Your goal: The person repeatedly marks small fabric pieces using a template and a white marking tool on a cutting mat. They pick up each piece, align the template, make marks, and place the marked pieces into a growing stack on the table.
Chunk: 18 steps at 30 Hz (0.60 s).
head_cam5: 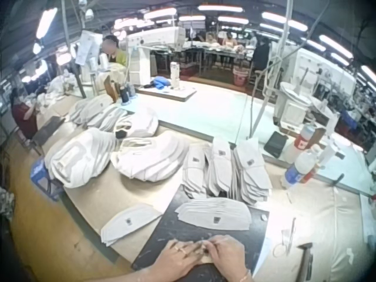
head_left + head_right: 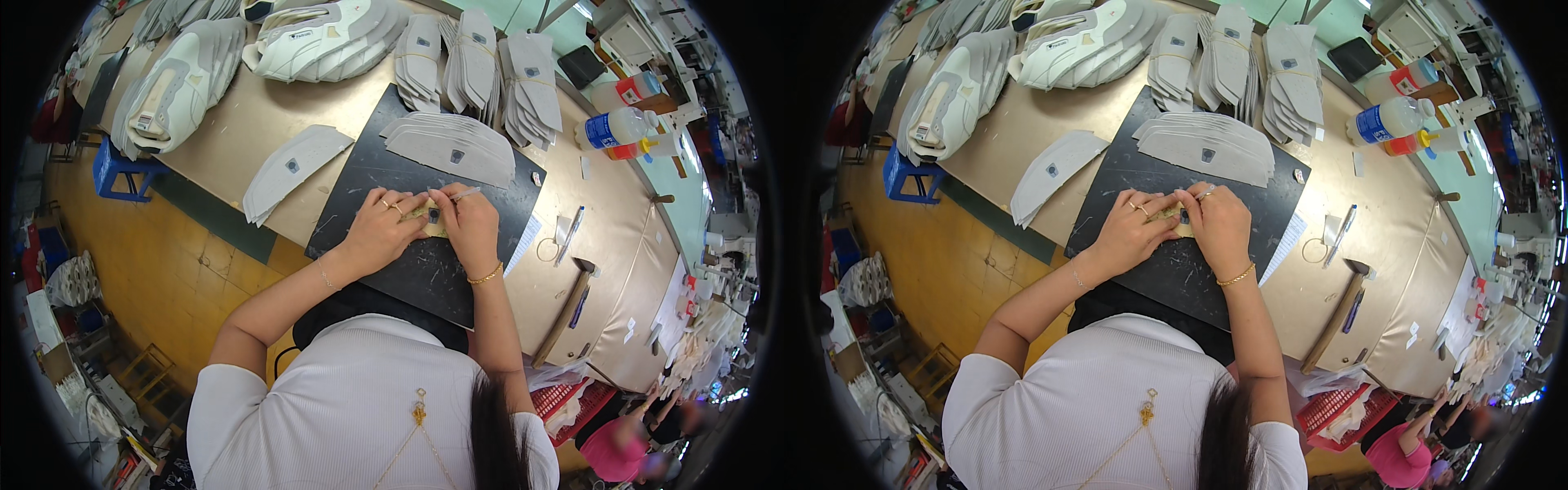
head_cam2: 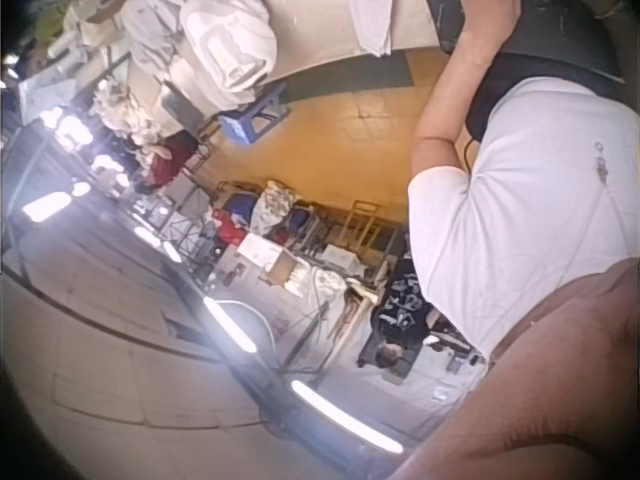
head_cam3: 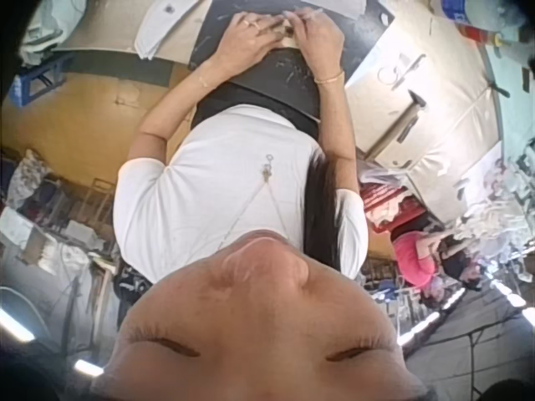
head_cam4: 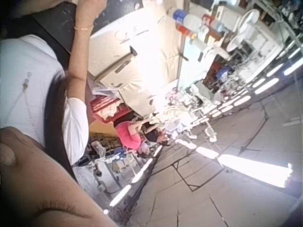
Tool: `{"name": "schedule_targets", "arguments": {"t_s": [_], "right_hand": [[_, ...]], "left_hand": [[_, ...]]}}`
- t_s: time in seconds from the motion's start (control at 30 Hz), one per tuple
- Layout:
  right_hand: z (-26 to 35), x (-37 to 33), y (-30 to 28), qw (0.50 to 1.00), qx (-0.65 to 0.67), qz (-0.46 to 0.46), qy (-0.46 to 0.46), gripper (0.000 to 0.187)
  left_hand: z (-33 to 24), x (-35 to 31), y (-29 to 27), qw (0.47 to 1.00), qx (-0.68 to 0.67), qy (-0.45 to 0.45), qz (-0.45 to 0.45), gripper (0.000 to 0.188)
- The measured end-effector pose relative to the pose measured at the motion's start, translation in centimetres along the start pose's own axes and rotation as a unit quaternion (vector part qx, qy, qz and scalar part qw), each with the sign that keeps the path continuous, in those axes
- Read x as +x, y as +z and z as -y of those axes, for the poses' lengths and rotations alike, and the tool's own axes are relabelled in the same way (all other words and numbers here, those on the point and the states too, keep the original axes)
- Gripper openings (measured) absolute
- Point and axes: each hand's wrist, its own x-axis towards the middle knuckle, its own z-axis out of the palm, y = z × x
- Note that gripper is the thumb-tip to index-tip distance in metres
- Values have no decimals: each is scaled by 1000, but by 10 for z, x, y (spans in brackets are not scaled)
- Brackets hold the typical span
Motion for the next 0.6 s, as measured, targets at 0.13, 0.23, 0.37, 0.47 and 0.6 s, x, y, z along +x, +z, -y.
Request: {"name": "schedule_targets", "arguments": {"t_s": [0.13, 0.23, 0.37, 0.47, 0.6], "right_hand": [[1, 1, 0, 1000, -15, 1, -9, 20], [1, 0, 0, 1000, -19, 3, -5, 20], [0, -1, -1, 1000, -14, 5, 7, 21], [3, 2, -11, 994, 48, 51, 87, 22], [-10, 2, -19, 974, 166, -48, 144, 20]], "left_hand": [[0, -1, 1, 1000, 7, 2, -1, 25], [0, -1, 1, 1000, 2, 2, 1, 26], [-1, 0, 2, 1000, 2, 4, 0, 26], [0, 0, 3, 1000, -11, 10, -7, 25], [8, 2, -4, 997, -72, 10, -6, 30]]}}
